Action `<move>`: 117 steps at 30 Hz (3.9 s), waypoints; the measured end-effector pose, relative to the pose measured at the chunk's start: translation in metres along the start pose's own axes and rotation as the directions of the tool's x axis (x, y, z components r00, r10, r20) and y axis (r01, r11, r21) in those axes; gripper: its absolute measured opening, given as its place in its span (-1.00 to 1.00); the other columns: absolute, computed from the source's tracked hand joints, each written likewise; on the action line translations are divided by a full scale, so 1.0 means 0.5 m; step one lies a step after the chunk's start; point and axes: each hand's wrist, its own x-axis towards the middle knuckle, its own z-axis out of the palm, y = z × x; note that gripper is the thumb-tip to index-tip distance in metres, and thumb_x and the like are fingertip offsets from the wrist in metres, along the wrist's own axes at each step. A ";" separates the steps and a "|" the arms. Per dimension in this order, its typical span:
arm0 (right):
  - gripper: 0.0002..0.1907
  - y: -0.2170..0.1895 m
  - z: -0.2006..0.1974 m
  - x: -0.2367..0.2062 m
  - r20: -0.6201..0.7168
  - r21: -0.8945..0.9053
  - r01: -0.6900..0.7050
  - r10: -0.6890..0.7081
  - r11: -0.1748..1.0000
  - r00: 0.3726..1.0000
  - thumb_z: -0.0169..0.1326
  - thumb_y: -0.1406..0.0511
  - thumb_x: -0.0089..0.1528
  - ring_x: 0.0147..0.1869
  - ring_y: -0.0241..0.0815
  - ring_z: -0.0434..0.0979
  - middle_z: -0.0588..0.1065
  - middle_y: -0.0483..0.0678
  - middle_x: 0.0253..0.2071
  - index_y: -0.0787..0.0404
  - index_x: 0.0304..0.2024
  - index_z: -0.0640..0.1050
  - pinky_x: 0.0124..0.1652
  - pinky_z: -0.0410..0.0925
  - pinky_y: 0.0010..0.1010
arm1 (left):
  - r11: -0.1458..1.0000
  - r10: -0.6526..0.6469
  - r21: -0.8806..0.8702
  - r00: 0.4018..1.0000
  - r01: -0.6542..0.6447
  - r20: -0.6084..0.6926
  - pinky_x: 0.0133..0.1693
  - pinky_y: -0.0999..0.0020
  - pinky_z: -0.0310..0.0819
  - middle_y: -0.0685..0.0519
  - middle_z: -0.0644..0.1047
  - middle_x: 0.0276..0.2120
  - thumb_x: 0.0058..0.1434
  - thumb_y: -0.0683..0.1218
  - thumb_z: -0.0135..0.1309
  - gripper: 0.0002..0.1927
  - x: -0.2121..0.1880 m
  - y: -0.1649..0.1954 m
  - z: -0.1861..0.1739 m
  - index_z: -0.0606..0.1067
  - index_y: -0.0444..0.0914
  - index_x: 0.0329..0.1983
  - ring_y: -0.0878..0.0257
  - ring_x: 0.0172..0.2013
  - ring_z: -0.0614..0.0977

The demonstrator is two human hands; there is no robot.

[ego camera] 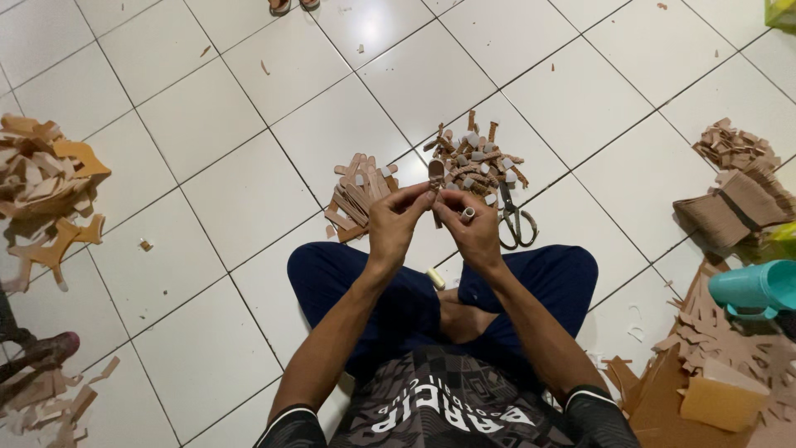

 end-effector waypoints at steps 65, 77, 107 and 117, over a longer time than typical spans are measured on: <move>-0.84 -0.004 -0.026 0.034 0.186 -0.573 0.371 -0.325 0.731 0.927 0.17 0.30 0.37 -0.22 -0.27 0.56 0.59 0.00 -0.22 0.29 -0.12 0.60 -0.25 0.42 -0.46 | 0.883 0.101 0.449 0.990 -0.136 0.101 -0.12 0.38 0.66 -0.05 0.70 -0.31 0.33 -0.09 0.11 -0.76 0.008 0.010 -0.029 0.60 -0.36 -0.09 0.23 -0.25 0.76; -0.83 -0.025 -0.025 0.046 0.119 -0.260 0.147 -0.120 0.954 0.986 0.15 0.29 0.32 -0.27 -0.34 0.52 0.58 -0.10 -0.29 0.31 -0.19 0.61 -0.26 0.41 -0.50 | 0.958 0.057 0.274 0.991 -0.087 0.117 -0.20 0.40 0.62 -0.03 0.71 -0.34 0.32 -0.09 0.13 -0.78 0.005 0.053 -0.023 0.63 -0.33 -0.11 0.26 -0.28 0.74; -0.79 0.029 -0.037 0.030 0.118 -0.171 -0.036 0.057 0.985 0.991 0.17 0.27 0.32 -0.19 -0.39 0.50 0.56 -0.15 -0.24 0.28 -0.07 0.62 -0.20 0.43 -0.53 | 0.960 -0.155 -0.219 0.983 0.173 0.096 -0.06 0.39 0.56 -0.07 0.66 -0.12 0.22 -0.11 0.27 -0.54 0.018 -0.066 -0.021 0.55 -0.42 0.14 0.26 -0.15 0.66; -0.81 0.026 -0.038 0.036 0.083 -0.194 -0.049 0.066 0.980 0.994 0.17 0.29 0.31 -0.22 -0.38 0.52 0.59 -0.16 -0.26 0.28 -0.10 0.64 -0.20 0.43 -0.54 | 0.918 0.056 0.387 0.994 -0.086 0.090 -0.19 0.42 0.65 -0.02 0.71 -0.30 0.29 -0.06 0.19 -0.71 0.001 -0.011 -0.018 0.63 -0.34 -0.03 0.30 -0.28 0.75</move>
